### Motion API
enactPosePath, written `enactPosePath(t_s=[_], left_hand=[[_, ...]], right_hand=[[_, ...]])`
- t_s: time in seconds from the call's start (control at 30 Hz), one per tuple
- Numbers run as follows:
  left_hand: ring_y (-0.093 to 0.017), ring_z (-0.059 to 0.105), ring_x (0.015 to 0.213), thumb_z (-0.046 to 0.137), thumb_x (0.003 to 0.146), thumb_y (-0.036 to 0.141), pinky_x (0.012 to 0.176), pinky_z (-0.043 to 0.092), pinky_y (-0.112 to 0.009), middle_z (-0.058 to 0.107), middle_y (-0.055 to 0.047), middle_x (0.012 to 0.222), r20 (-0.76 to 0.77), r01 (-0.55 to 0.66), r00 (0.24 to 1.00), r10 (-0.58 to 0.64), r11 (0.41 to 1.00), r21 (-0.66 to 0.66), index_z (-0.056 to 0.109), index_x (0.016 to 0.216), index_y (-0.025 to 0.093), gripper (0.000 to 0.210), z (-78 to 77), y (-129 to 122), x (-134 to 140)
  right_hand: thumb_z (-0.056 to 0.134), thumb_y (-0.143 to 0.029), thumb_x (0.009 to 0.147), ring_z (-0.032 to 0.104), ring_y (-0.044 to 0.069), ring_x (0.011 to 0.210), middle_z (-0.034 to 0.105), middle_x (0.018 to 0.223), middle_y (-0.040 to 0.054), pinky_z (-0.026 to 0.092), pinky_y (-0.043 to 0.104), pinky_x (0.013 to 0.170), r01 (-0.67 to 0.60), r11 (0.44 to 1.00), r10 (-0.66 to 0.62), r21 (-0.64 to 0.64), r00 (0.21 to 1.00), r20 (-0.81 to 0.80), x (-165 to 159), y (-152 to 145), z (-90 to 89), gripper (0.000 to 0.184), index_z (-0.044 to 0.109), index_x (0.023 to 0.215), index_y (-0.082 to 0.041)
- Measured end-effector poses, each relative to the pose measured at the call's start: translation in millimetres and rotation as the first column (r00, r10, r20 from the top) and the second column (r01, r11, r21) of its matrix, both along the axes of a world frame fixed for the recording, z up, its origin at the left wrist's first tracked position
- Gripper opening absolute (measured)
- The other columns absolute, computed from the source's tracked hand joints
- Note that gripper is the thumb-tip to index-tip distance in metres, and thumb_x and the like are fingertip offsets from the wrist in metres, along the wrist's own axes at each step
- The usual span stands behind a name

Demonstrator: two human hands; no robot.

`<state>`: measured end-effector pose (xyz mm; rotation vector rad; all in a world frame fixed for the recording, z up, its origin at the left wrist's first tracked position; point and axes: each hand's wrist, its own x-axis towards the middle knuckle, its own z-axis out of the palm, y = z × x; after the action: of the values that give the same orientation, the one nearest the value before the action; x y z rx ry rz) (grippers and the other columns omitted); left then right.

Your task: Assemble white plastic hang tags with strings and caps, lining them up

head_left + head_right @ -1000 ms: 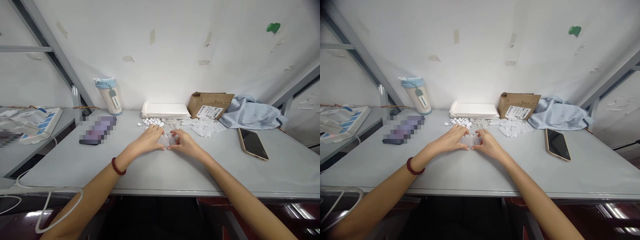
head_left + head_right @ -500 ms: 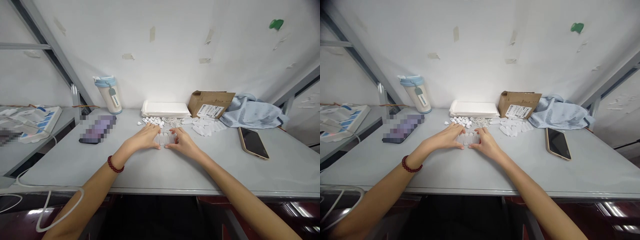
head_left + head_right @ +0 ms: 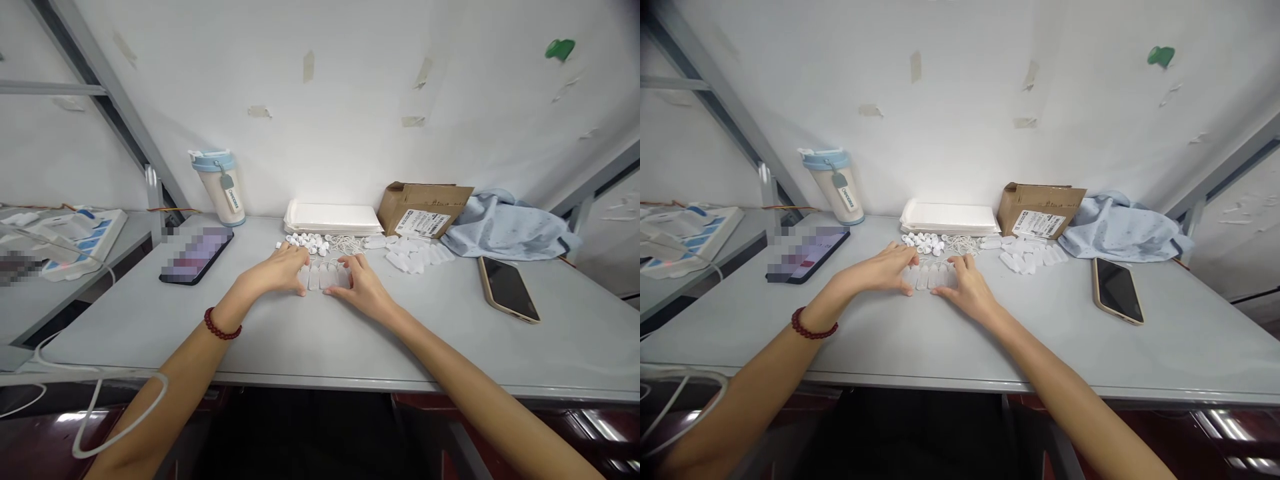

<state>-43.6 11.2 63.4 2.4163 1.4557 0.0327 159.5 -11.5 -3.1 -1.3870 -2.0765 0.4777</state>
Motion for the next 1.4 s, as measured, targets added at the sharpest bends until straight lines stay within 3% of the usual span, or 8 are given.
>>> enactPosePath(t_s=[0.23,0.37,0.47,0.57,0.67,0.8,0.9,1.4], left_hand=[[-0.031,0.046,0.101,0.073,0.057,0.041,0.074,0.041,-0.033,0.057,-0.006,0.094,0.092,0.023,0.995,-0.024,1.0,0.003,0.049,0.088,0.021,0.044,-4.5,3,-4],[-0.029,0.047,0.1,0.061,0.073,0.052,0.075,0.042,-0.035,0.058,-0.007,0.096,0.223,0.007,0.974,-0.027,0.996,0.088,0.048,0.087,0.02,0.037,-10.9,8,-4],[-0.027,0.048,0.099,0.05,0.083,0.045,0.078,0.042,-0.036,0.057,-0.008,0.096,0.31,-0.036,0.95,-0.024,0.982,0.186,0.049,0.086,0.019,0.026,-17.6,11,0],[-0.026,0.047,0.097,0.046,0.086,0.034,0.08,0.042,-0.038,0.057,-0.008,0.095,0.334,-0.069,0.942,-0.017,0.967,0.244,0.049,0.086,0.019,0.015,-23.7,13,6],[-0.026,0.047,0.095,0.044,0.086,0.028,0.08,0.042,-0.039,0.057,-0.009,0.093,0.328,-0.081,0.944,-0.017,0.955,0.284,0.049,0.085,0.018,0.011,-28.2,13,12],[-0.026,0.047,0.095,0.045,0.086,0.025,0.08,0.042,-0.039,0.057,-0.008,0.092,0.348,-0.093,0.937,-0.02,0.948,0.305,0.049,0.086,0.018,0.008,-31.0,13,17],[-0.026,0.047,0.096,0.045,0.085,0.024,0.079,0.042,-0.039,0.058,-0.009,0.092,0.368,-0.103,0.93,-0.014,0.949,0.298,0.05,0.087,0.018,0.008,-30.9,12,18],[-0.026,0.048,0.097,0.043,0.086,0.026,0.079,0.042,-0.039,0.058,-0.009,0.091,0.392,-0.087,0.919,-0.043,0.948,0.307,0.052,0.091,0.017,0.014,-27.0,5,19]], right_hand=[[0.071,-0.045,0.07,0.051,0.013,0.065,0.052,0.106,0.0083,0.048,0.032,0.065,0.01,1.0,-0.009,0.008,0.995,-0.097,7,4,5.6,0.056,0.05,0.114,-0.018],[0.057,-0.048,0.081,0.053,0.014,0.065,0.057,0.098,0.0071,0.047,0.032,0.065,0.143,0.989,-0.136,0.03,0.974,-0.18,21,16,11.7,0.039,0.054,0.105,-0.017],[0.053,-0.043,0.083,0.055,0.015,0.066,0.059,0.092,0.0076,0.047,0.032,0.066,0.235,0.97,-0.218,0.07,0.957,-0.191,36,28,11.0,0.031,0.057,0.098,-0.016],[0.051,-0.031,0.084,0.055,0.017,0.069,0.059,0.09,0.0082,0.047,0.034,0.068,0.247,0.949,-0.226,0.198,0.966,-0.121,49,40,3.4,0.02,0.059,0.096,-0.016],[0.047,-0.022,0.085,0.055,0.024,0.088,0.059,0.099,0.0112,0.046,0.038,0.077,0.128,0.944,-0.151,0.304,0.987,0.052,55,47,-6.5,0.022,0.062,0.1,-0.018],[0.047,-0.018,0.086,0.051,0.027,0.096,0.059,0.108,0.0119,0.044,0.041,0.083,0.017,0.952,-0.101,0.305,0.96,0.263,55,51,-14.3,0.027,0.064,0.107,-0.019],[0.049,-0.018,0.085,0.052,0.027,0.093,0.062,0.104,0.0116,0.044,0.04,0.083,0.015,0.957,-0.109,0.289,0.943,0.313,54,52,-14.8,0.026,0.065,0.106,-0.018],[0.048,-0.018,0.078,0.056,0.02,0.074,0.064,0.077,0.0071,0.044,0.035,0.071,0.208,0.954,-0.224,0.217,0.973,0.049,54,54,-12.3,0.012,0.06,0.076,-0.017]])
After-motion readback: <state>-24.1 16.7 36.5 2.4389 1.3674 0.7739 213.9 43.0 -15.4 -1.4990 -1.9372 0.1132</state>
